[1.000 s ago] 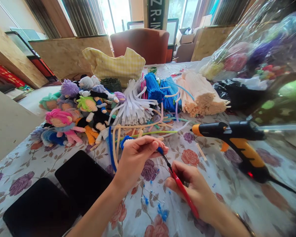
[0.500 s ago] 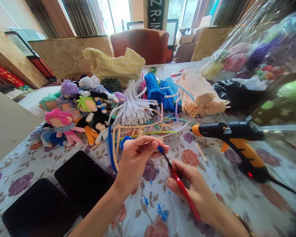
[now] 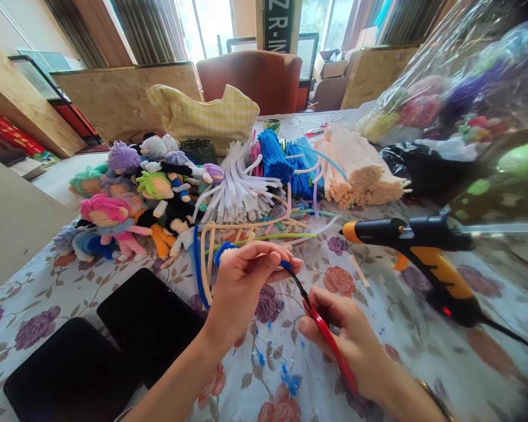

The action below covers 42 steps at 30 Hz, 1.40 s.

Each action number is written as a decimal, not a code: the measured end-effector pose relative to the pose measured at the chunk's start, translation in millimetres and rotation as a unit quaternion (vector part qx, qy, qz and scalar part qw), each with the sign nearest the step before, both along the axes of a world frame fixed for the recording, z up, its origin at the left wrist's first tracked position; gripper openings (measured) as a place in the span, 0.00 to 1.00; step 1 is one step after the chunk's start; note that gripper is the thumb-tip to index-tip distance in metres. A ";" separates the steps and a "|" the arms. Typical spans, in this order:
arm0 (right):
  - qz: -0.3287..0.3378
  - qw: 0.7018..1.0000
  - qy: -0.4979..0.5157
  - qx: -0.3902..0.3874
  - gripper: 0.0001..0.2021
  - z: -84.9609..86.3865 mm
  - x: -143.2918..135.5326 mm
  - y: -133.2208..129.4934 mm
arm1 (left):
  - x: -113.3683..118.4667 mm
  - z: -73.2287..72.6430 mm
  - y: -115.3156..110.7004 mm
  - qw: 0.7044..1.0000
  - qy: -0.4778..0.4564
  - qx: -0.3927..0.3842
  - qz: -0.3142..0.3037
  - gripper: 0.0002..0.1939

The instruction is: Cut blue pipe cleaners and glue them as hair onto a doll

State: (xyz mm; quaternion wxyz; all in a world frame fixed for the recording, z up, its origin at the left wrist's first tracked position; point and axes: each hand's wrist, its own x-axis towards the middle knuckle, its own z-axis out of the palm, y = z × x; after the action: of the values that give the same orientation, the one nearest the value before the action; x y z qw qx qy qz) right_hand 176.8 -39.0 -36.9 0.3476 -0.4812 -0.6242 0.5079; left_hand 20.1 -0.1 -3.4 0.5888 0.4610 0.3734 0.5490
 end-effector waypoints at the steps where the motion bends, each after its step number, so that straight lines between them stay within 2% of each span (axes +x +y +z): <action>1: 0.000 1.000 0.002 0.001 0.24 0.0 -0.1 0.3 | -0.2 -0.3 0.2 1.000 0.000 0.000 -0.001 0.08; 5: 0.004 1.000 0.009 0.012 0.23 -0.1 0.1 0.7 | -0.9 -1.7 0.4 1.000 -0.005 0.009 -0.010 0.07; 9: 0.001 1.000 0.013 -0.011 0.24 -0.3 0.6 -0.3 | -1.4 -1.7 0.4 1.000 0.002 0.013 -0.010 0.06; 21: 0.021 1.000 0.009 -0.007 0.23 0.5 2.1 -0.4 | -5.5 8.0 2.5 1.000 0.006 0.015 0.014 0.08; 31: 0.022 0.999 -0.022 -0.013 0.23 2.4 0.6 -0.5 | -21.7 12.5 13.8 0.997 0.014 0.011 -0.069 0.07; 42: 0.028 0.999 -0.037 -0.010 0.24 -0.9 2.4 -0.6 | -33.7 20.9 15.4 0.988 0.098 -0.018 -0.120 0.07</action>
State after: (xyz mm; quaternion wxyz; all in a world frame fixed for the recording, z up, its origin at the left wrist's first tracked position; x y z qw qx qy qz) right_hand 179.2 -39.5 -37.8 0.3052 -0.4858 -0.6447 0.5052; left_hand -13.6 15.3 17.5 0.6191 0.5430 0.3814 0.4200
